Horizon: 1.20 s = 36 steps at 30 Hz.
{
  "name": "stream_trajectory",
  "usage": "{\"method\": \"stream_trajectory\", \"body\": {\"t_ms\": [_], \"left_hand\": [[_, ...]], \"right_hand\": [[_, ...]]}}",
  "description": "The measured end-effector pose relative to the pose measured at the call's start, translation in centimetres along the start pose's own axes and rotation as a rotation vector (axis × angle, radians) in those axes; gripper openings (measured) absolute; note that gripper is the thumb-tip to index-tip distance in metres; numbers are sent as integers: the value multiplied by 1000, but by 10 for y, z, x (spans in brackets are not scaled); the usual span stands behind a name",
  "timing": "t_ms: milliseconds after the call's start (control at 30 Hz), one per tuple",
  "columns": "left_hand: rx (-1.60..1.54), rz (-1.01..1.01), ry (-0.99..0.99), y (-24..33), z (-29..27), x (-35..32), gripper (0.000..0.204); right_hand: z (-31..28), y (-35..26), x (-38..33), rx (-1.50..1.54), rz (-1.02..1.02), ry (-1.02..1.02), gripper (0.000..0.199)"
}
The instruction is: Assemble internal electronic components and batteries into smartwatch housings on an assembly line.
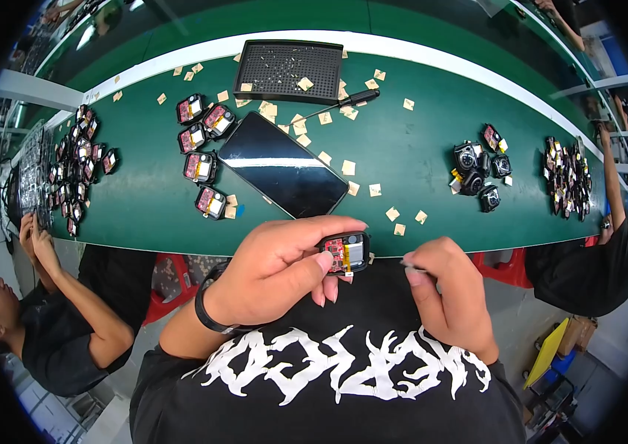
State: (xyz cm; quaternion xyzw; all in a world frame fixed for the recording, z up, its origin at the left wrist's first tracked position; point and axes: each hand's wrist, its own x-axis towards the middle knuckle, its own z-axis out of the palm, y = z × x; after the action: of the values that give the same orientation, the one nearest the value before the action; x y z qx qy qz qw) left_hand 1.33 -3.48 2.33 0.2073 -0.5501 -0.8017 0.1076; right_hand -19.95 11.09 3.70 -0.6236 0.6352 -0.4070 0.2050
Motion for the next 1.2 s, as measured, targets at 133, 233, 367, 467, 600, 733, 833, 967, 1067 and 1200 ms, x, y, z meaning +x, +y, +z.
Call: {"method": "stream_trajectory", "body": {"t_ms": [133,233,367,467,600,733,833,967,1067,1200], "left_hand": [[-20,-3,48,2,5,-1,37],[7,7,62,5,7,-1,37],[88,-7,30,8,6,-2,41],[129,19,28,8,7,-2,40],[158,27,16,7,8,-1,39],[150,25,14,6,9,-1,39],[132,44,6,5,8,-1,39],[166,70,10,4,9,-1,38],[211,80,14,4,11,-3,37],[246,92,13,2,11,-3,36]], "right_hand": [[-17,-3,11,-346,-338,-140,34],[-17,-6,14,-463,-377,-91,31],[-15,-11,17,-486,-399,-90,27],[-12,-10,17,-505,-441,-45,24],[-9,-9,19,-477,-498,-71,21],[-6,-10,21,-459,-540,-71,19],[-5,-8,21,-436,-542,-60,19],[-7,-9,21,-424,-547,-55,18],[-9,-11,22,-425,-543,-92,18],[-10,-10,22,-420,-575,-95,17]]}}
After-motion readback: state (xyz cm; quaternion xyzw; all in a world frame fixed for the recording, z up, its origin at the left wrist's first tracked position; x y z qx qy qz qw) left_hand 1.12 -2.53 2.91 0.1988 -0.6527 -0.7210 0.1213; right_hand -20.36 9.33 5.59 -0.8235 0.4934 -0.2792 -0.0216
